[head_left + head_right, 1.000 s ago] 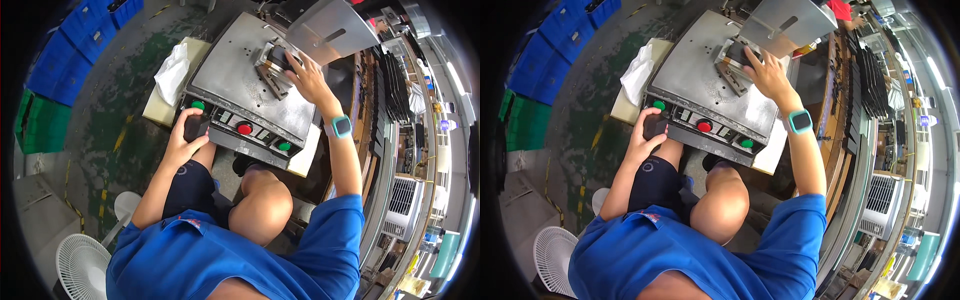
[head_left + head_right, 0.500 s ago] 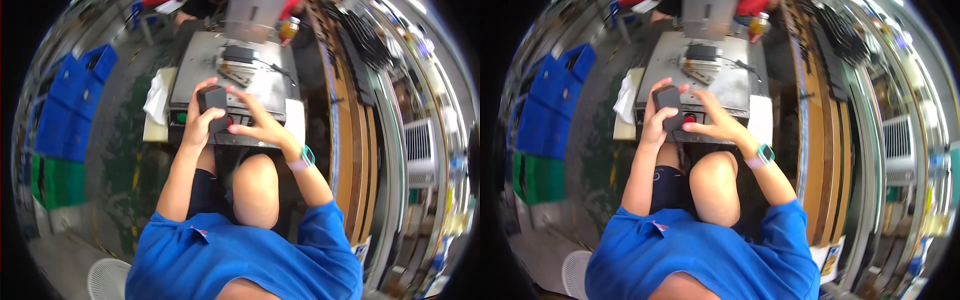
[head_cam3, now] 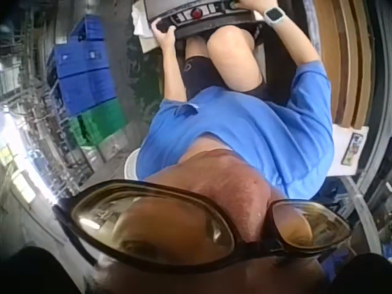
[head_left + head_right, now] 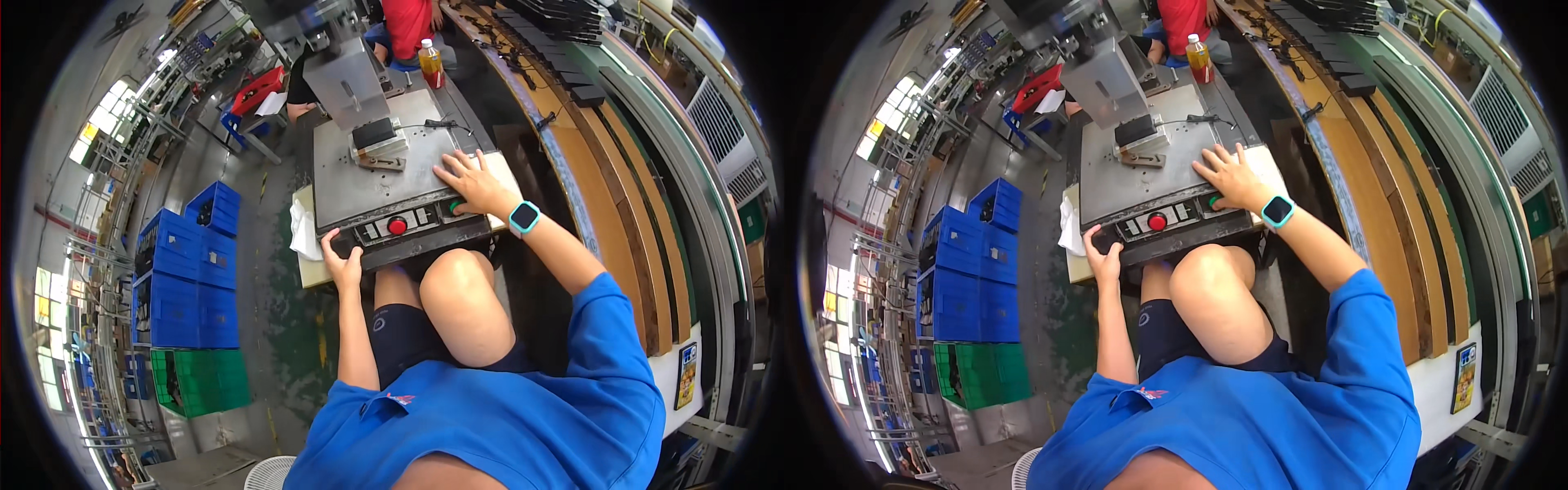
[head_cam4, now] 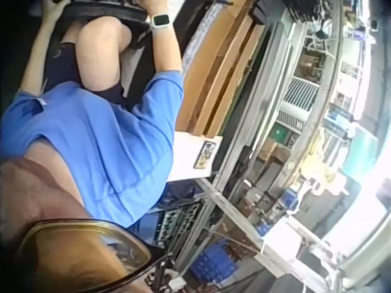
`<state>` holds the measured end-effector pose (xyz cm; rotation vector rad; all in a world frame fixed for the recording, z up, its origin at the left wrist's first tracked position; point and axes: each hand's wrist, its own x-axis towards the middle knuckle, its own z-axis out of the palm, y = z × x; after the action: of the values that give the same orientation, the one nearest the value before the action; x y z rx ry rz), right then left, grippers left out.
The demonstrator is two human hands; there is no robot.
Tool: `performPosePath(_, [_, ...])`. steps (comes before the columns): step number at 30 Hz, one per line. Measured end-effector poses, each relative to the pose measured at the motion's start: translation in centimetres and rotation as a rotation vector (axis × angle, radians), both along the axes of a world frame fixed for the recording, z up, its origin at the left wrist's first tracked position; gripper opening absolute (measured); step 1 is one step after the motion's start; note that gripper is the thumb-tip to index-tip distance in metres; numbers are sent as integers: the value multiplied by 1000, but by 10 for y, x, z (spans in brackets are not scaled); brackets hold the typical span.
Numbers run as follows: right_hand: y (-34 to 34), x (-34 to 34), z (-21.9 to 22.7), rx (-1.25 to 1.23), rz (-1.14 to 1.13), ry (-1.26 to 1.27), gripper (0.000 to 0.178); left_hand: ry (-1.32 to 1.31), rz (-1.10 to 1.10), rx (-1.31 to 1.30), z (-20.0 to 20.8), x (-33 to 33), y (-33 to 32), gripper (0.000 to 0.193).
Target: Placing electronic components into a fixture, operating a manual press, and inspecting the result at a workstation.
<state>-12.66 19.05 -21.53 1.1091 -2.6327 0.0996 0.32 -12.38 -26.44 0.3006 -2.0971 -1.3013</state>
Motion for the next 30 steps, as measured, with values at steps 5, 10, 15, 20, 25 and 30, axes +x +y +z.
performPosePath(5, [-35,21,48,-658,289,-405,88,96,-390,559,93,-13,45,57])
performPosePath(10, [-68,42,71,-1026,407,-1508,59,39,-553,309,150,-48,93,57])
performPosePath(15, [76,24,137,-870,201,-316,43,-114,-845,187,165,24,155,66])
performPosePath(20, [293,37,184,-368,-785,346,46,-57,-749,-745,138,69,161,39])
performPosePath(25, [558,120,116,-220,-1400,371,48,-73,-804,-565,137,63,160,30])
performPosePath(30, [611,183,77,-237,-1557,217,56,-49,-848,-524,140,59,167,25])
